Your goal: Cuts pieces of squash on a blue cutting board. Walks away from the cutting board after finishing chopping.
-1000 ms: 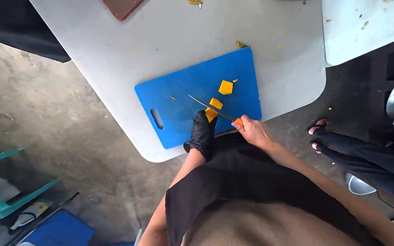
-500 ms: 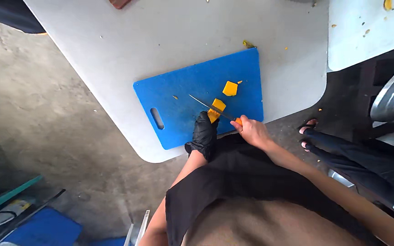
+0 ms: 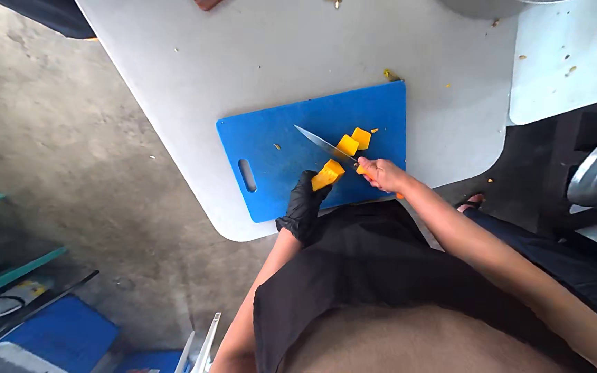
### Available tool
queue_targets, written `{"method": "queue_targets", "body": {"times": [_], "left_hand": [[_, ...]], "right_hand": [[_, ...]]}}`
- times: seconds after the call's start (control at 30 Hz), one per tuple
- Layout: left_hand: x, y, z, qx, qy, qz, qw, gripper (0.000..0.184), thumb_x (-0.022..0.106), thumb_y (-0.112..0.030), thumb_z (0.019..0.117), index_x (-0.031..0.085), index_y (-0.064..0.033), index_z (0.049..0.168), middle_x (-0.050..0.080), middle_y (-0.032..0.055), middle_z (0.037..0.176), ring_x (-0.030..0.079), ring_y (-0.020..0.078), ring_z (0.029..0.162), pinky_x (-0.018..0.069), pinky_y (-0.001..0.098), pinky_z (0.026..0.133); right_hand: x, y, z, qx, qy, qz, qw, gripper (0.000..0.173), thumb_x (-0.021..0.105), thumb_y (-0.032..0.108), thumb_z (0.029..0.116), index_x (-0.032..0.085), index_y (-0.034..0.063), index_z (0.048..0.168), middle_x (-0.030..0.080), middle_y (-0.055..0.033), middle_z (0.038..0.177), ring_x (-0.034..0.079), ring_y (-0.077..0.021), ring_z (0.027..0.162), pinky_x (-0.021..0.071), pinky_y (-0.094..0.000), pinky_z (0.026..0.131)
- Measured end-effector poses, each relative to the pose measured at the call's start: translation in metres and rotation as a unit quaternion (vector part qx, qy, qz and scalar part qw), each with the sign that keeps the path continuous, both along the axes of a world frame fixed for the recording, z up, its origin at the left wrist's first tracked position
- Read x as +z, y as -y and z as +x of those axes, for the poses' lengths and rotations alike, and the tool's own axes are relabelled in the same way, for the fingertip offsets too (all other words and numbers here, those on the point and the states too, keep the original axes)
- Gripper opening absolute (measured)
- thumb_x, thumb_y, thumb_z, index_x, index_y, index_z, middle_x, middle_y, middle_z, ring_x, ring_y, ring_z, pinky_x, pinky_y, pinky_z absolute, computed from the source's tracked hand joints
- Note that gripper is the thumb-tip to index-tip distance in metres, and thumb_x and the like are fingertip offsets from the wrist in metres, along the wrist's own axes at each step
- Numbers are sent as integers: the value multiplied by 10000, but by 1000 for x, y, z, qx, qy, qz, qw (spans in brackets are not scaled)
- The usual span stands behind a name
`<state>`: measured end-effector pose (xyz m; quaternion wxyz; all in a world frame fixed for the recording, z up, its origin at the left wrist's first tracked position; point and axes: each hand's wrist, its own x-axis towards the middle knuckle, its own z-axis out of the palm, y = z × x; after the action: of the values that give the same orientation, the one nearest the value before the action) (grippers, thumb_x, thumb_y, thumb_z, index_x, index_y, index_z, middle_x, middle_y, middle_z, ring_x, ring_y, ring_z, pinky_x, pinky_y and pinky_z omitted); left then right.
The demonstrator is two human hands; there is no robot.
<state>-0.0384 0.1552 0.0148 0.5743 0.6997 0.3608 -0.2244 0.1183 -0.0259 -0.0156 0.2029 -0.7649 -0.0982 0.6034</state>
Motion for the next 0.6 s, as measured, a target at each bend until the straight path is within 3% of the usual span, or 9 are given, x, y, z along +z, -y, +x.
{"method": "queue_targets", "body": {"times": [0.07, 0.2, 0.37, 0.5, 0.6], "left_hand": [[-3, 4, -1, 7, 27, 3, 1000, 434, 712, -142, 961, 540, 47, 1313, 683, 241, 1070, 697, 329, 914, 563, 493, 854], [-11, 18, 3, 8, 57, 52, 997, 416, 726, -115, 944, 557, 89, 1266, 661, 290, 1121, 673, 404, 1041, 536, 535, 938], [-6, 26, 9, -60, 39, 124, 990, 435, 715, -171, 959, 561, 107, 1256, 646, 309, 1134, 647, 453, 1095, 514, 551, 965], [-1, 29, 12, -81, 23, 133, 988, 441, 693, -202, 977, 554, 108, 1258, 643, 316, 1120, 646, 468, 1085, 519, 562, 944], [0, 31, 12, -81, 14, 137, 987, 445, 688, -212, 981, 556, 106, 1263, 642, 314, 1127, 645, 469, 1087, 518, 561, 943]], "right_hand": [[25, -3, -12, 28, 76, 20, 997, 572, 366, 443, 1113, 651, -37, 990, 577, -150, 735, 590, -295, 671, 503, -512, 669], [61, 3, -45, 85, 173, 0, 981, 533, 469, 440, 1088, 632, -63, 1019, 637, -220, 766, 671, -415, 766, 517, -591, 688], [68, 9, -58, 103, 198, -52, 973, 550, 469, 444, 1087, 619, -86, 1069, 673, -259, 857, 696, -458, 864, 528, -603, 740], [67, 10, -63, 114, 202, -73, 970, 565, 454, 461, 1088, 615, -79, 1083, 681, -262, 868, 701, -464, 882, 527, -605, 746], [66, 3, -65, 119, 176, -113, 971, 573, 436, 459, 1095, 608, -86, 1139, 693, -282, 951, 696, -477, 967, 524, -611, 804]]}}
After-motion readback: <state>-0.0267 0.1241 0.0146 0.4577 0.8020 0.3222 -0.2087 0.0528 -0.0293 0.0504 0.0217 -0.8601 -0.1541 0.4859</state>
